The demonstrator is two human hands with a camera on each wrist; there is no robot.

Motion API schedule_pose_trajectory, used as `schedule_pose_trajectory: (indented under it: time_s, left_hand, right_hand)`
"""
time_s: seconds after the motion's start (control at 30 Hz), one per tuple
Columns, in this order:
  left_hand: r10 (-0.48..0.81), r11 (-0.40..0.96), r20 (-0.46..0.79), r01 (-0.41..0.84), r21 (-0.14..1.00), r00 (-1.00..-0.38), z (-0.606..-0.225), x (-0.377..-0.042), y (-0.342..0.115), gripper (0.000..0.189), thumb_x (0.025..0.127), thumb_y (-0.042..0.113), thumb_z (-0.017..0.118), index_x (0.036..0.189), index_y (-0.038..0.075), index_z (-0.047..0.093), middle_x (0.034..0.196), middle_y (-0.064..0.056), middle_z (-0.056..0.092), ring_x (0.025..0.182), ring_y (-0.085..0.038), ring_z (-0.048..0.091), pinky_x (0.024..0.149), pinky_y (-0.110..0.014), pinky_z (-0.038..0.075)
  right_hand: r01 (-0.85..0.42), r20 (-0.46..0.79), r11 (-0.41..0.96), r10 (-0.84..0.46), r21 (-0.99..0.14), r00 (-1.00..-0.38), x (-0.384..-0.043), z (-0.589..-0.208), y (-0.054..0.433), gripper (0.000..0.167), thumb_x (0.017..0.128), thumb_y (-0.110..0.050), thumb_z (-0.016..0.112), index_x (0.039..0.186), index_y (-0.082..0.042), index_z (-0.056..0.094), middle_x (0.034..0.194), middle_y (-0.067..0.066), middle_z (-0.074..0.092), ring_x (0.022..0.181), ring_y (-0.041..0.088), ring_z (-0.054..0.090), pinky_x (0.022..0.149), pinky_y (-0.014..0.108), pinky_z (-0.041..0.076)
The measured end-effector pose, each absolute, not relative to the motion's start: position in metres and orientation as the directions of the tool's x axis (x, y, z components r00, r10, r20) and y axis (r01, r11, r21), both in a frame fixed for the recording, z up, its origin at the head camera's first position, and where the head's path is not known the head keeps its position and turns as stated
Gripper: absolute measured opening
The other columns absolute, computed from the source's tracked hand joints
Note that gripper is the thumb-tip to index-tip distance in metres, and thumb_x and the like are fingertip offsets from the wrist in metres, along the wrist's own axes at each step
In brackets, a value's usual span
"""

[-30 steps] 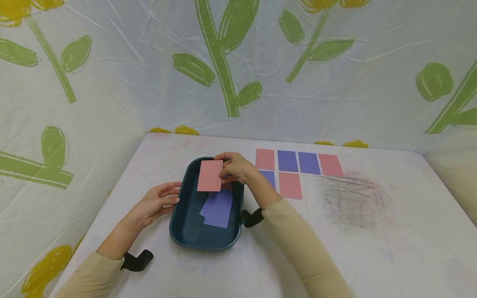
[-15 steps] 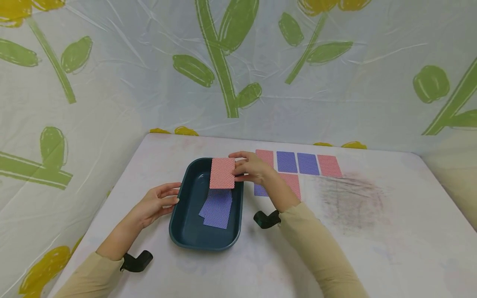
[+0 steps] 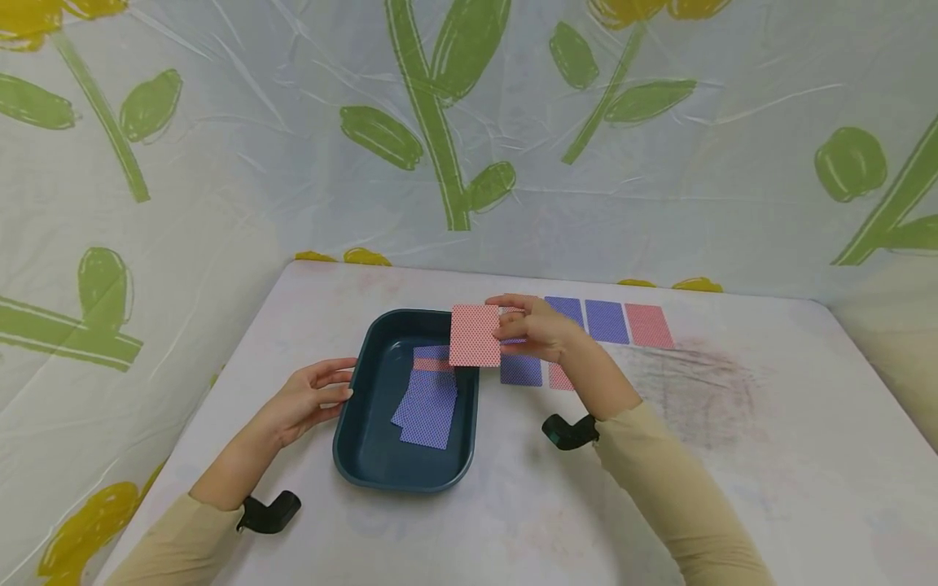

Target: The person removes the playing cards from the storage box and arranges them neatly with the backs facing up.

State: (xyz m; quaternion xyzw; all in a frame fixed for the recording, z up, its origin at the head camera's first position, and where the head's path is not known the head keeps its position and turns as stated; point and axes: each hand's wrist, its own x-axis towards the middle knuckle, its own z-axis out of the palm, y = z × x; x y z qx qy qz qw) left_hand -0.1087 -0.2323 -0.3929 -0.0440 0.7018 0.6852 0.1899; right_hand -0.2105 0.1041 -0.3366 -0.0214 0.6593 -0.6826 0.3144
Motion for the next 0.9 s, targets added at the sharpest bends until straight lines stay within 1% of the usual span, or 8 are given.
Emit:
schedule_pose_trajectory:
  time_s: [0.13,0.3,0.5,0.6,0.7,0.77,0.83,0.9]
  left_hand:
    - [0.205,0.055,-0.324,-0.32,0.946,-0.924,-0.393,-0.11,-0.232,0.059,0.089,0.003,0.058,0.141,-0.004,0.03,0.13,-0.026,0.041,0.09,-0.012,0.058,0.076,-0.025,0.049]
    - [0.209,0.054,-0.319,-0.315,0.948,-0.924,-0.393,-0.111,-0.232,0.059,0.089,0.003,0.057,0.141,-0.005,0.03,0.128,-0.024,0.043,0.091,-0.012,0.058,0.078,-0.025,0.049]
    - [0.219,0.033,-0.304,-0.304,0.952,-0.927,-0.396,-0.112,-0.232,0.059,0.089,-0.003,0.055,0.141,-0.007,0.028,0.125,-0.022,0.044,0.091,-0.012,0.057,0.078,-0.025,0.049]
    - [0.22,0.027,-0.298,-0.299,0.954,-0.929,-0.397,-0.113,-0.232,0.059,0.088,-0.006,0.053,0.141,-0.007,0.027,0.124,-0.02,0.044,0.09,-0.011,0.056,0.078,-0.025,0.049]
    - [0.223,0.023,-0.299,-0.302,0.953,-0.928,-0.398,-0.113,-0.232,0.059,0.088,-0.007,0.052,0.141,-0.007,0.026,0.125,-0.02,0.043,0.09,-0.011,0.055,0.078,-0.024,0.049]
    - [0.226,0.021,-0.302,-0.306,0.952,-0.926,-0.398,-0.113,-0.233,0.06,0.088,-0.008,0.051,0.142,-0.007,0.026,0.126,-0.021,0.041,0.09,-0.011,0.055,0.078,-0.024,0.049]
    - [0.23,0.02,-0.304,-0.308,0.951,-0.925,-0.398,-0.113,-0.233,0.06,0.088,-0.007,0.052,0.142,-0.006,0.025,0.129,-0.023,0.039,0.092,-0.011,0.055,0.078,-0.024,0.049]
    - [0.236,0.017,-0.304,-0.308,0.951,-0.923,-0.398,-0.114,-0.233,0.06,0.089,-0.007,0.052,0.143,-0.006,0.025,0.132,-0.025,0.037,0.093,-0.012,0.055,0.079,-0.025,0.049]
  right_hand:
    - [0.393,-0.391,0.096,-0.451,-0.915,-0.802,-0.211,-0.336,0.121,0.062,0.086,0.01,0.053,0.142,-0.002,0.032,0.099,0.008,0.051,0.085,0.018,0.054,0.068,0.026,0.052]
    - [0.385,-0.401,0.129,-0.431,-0.914,-0.809,-0.212,-0.338,0.145,0.062,0.087,0.007,0.054,0.143,-0.002,0.031,0.095,0.007,0.048,0.081,0.015,0.055,0.068,0.025,0.052]
    - [0.415,-0.419,0.103,-0.406,-0.904,-0.812,-0.211,-0.339,0.174,0.061,0.088,0.005,0.054,0.143,-0.003,0.03,0.096,0.006,0.046,0.078,0.013,0.054,0.07,0.024,0.051]
    - [0.412,-0.41,0.09,-0.41,-0.907,-0.814,-0.209,-0.341,0.187,0.056,0.088,0.005,0.054,0.14,-0.005,0.034,0.095,0.005,0.048,0.078,0.012,0.055,0.071,0.023,0.05]
    - [0.423,-0.413,0.064,-0.392,-0.904,-0.822,-0.206,-0.343,0.201,0.045,0.088,0.005,0.055,0.129,-0.012,0.046,0.091,0.004,0.049,0.078,0.012,0.056,0.07,0.024,0.05]
    - [0.433,-0.417,0.047,-0.381,-0.9,-0.825,-0.206,-0.345,0.209,0.041,0.088,0.005,0.055,0.124,-0.015,0.05,0.092,0.004,0.048,0.078,0.013,0.056,0.07,0.025,0.051]
    - [0.445,-0.426,0.036,-0.368,-0.895,-0.827,-0.206,-0.348,0.218,0.041,0.088,0.004,0.055,0.124,-0.015,0.05,0.095,0.005,0.049,0.081,0.013,0.056,0.072,0.026,0.051]
    - [0.452,-0.435,0.042,-0.364,-0.891,-0.824,-0.206,-0.352,0.228,0.045,0.089,0.004,0.054,0.13,-0.013,0.044,0.099,0.004,0.05,0.083,0.014,0.056,0.074,0.026,0.051]
